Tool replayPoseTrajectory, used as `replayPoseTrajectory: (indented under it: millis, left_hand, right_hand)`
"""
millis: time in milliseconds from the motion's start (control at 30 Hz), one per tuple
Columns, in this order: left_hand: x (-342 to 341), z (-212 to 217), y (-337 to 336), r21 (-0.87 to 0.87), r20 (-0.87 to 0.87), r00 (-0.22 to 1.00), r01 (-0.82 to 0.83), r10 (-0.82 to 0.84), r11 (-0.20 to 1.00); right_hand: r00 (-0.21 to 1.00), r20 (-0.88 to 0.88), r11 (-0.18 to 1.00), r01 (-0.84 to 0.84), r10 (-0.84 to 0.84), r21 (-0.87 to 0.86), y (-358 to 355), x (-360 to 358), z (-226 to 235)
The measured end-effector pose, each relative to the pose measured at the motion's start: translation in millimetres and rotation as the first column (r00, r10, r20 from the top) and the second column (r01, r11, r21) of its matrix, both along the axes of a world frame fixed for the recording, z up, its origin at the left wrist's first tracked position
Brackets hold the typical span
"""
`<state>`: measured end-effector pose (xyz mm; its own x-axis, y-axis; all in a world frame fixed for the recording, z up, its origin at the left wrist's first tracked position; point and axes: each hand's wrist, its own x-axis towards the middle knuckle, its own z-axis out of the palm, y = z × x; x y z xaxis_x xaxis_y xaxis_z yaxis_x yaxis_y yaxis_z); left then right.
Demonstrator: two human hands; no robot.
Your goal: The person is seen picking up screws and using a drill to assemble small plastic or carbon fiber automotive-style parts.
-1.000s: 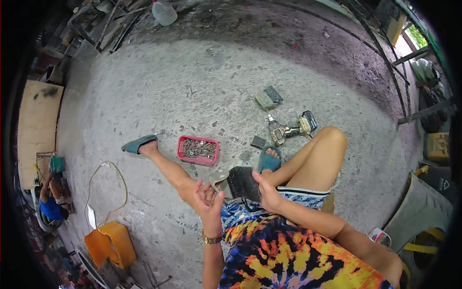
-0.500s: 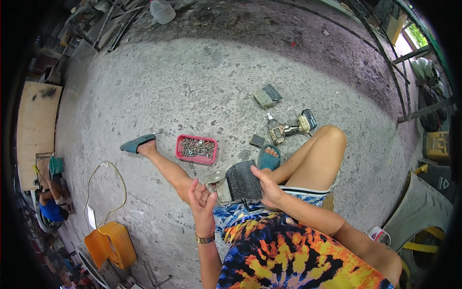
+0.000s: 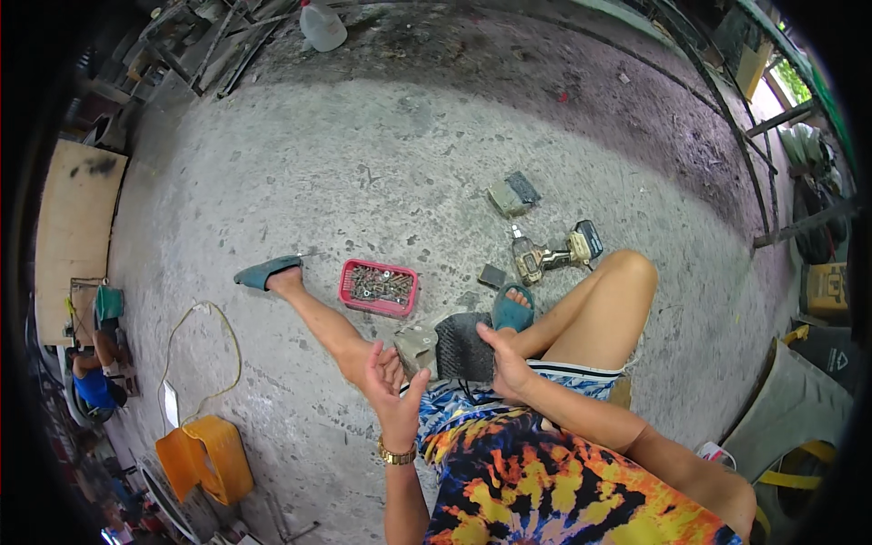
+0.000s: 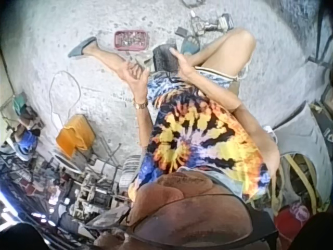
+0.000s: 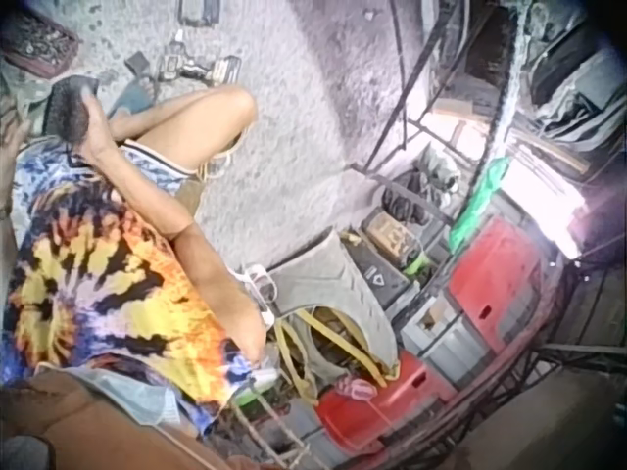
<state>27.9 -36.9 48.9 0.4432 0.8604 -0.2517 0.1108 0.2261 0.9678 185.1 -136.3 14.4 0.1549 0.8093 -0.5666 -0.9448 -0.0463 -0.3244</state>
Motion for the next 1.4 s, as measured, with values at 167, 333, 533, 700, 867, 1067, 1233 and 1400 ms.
replayPoseTrajectory:
  millis: [167, 333, 533, 700, 867, 1067, 1233, 1400]
  left_hand:
    - [-16.6, 27.4, 16.6, 0.297, -0.162, 0.900, 0.435, -0.404, 0.850]
    - [-2.8, 81.3, 30.8, 0.519, -0.605, 0.519, 0.832, -0.604, 0.195]
    - [8.3, 84.3, 23.4, 0.417, -0.836, 0.173, 0.817, -0.520, -0.398]
    - [13.7, 95.5, 21.9, 0.385, -0.822, 0.133, 0.847, -0.554, -0.367]
    - [12.4, 91.5, 20.2, 0.369, -0.802, 0.151, 0.886, -0.577, -0.281]
    - [17.6, 80.8, 17.8, 0.340, -0.763, 0.149, 0.920, -0.629, -0.195]
    - [14.8, 69.3, 23.7, 0.463, -0.745, 0.283, 0.871, -0.604, -0.163]
    - [-2.8, 43.9, 25.8, 0.598, -0.457, 0.568, 0.766, -0.684, 0.236]
  right_hand:
    - [0.985, -0.153, 0.994, -0.089, 0.079, -0.058, 9.1, 41.6, -39.0]
    - [0.887, 0.125, 0.894, -0.431, 0.445, -0.127, 26.5, 73.8, -42.5]
    - [0.744, 0.208, 0.773, -0.606, 0.635, -0.190, 35.0, 58.8, -4.0]
    - [0.718, 0.059, 0.720, -0.693, 0.693, -0.020, 33.0, 68.1, -5.2]
    - [0.492, 0.322, 0.566, -0.799, 0.809, -0.202, 39.7, 74.8, 24.2]
    - [0.738, 0.134, 0.727, -0.675, 0.661, 0.127, 39.8, 38.9, -32.0]
    - [0.810, -0.130, 0.819, -0.555, 0.572, 0.147, 27.6, 31.9, -28.1]
    - [0.744, 0.032, 0.730, -0.663, 0.668, 0.165, 9.7, 60.9, 18.1]
